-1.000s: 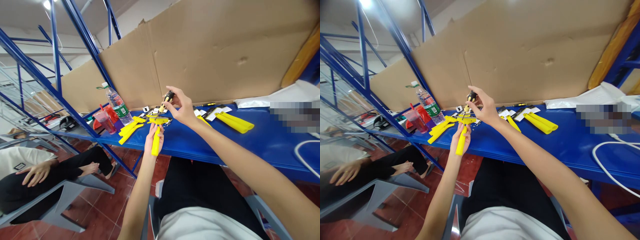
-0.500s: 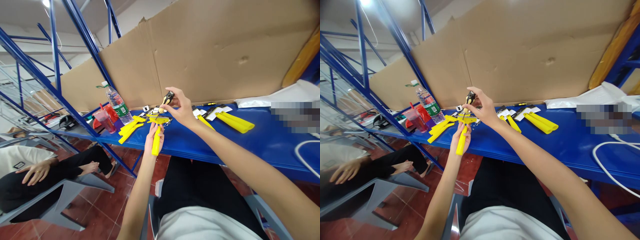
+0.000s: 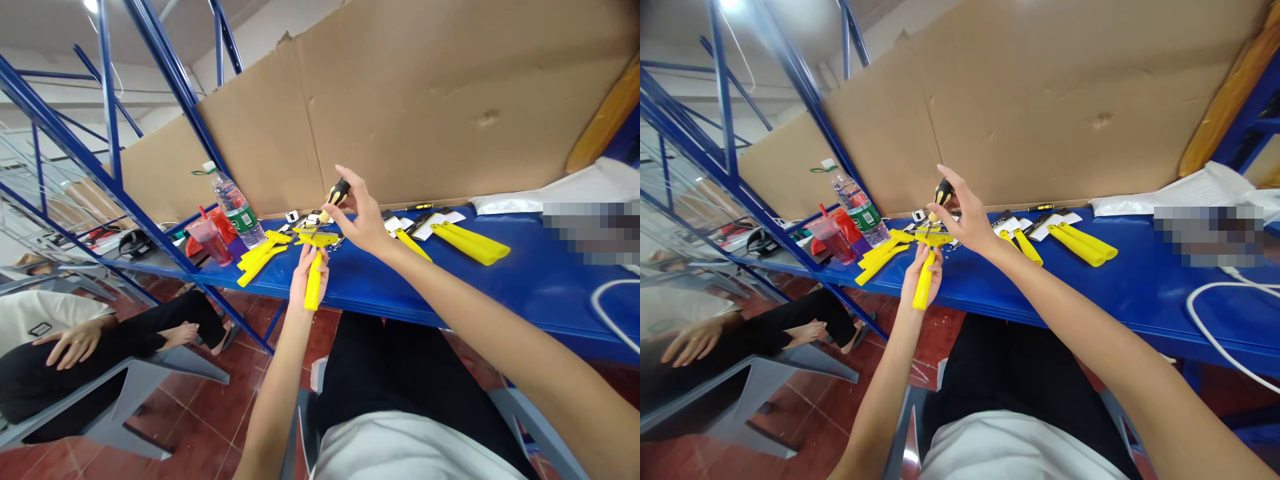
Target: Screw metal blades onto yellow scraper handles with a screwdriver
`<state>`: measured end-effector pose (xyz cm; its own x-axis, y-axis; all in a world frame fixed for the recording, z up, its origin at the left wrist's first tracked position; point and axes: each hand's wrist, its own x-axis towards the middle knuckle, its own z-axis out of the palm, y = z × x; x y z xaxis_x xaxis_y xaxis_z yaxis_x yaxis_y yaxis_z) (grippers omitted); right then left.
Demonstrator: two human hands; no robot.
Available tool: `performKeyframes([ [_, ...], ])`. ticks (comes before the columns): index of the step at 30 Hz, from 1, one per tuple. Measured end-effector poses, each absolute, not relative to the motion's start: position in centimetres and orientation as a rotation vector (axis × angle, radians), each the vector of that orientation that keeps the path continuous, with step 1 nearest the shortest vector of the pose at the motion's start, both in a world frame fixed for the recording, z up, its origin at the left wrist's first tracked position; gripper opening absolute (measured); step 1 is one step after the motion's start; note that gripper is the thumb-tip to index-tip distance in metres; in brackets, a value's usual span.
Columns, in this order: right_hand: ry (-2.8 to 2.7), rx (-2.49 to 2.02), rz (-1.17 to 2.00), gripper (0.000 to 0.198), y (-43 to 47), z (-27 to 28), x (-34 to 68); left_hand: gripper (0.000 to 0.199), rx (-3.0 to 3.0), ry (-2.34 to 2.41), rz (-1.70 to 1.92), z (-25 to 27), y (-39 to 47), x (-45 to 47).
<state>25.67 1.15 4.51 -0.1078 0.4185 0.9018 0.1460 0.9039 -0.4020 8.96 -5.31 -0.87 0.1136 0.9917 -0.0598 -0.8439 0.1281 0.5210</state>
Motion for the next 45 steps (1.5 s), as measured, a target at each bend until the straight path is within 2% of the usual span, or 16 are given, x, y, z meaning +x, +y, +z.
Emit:
performKeyframes([
  [7, -1.702, -0.356, 0.327, 0.077, 1.48, 4.50, 25.46, 0.035, 0.380, 0.405, 1.400, -0.69, -5.38, 8.94],
  [18, -1.624, -0.344, 0.399, 0.068, 1.68, 4.64, 25.38, 0.044, 0.386, 0.432, 1.401, -0.62, -5.39, 8.89],
  [22, -1.577, -0.400, 0.320, 0.066, 1.68, 4.68, 25.51, 0.043, 0.401, 0.429, 1.408, -0.73, -5.33, 8.87],
  [29, -1.658, -0.349, 0.381, 0.071, 1.36, 4.75, 25.44, 0.039, 0.402, 0.395, 1.395, -0.67, -5.38, 8.83],
  [34, -1.605, -0.405, 0.268, 0.072, 1.62, 4.61, 25.43, 0.034, 0.410, 0.417, 1.406, -0.73, -5.37, 8.97],
  [39, -1.723, -0.348, 0.318, 0.084, 0.78, 4.62, 25.26, 0.035, 0.414, 0.439, 1.425, -0.61, -5.45, 9.12],
  [45, -1.675, -0.402, 0.326, 0.085, 1.35, 4.56, 25.13, 0.035, 0.444, 0.457, 1.413, -0.72, -5.56, 9.18],
])
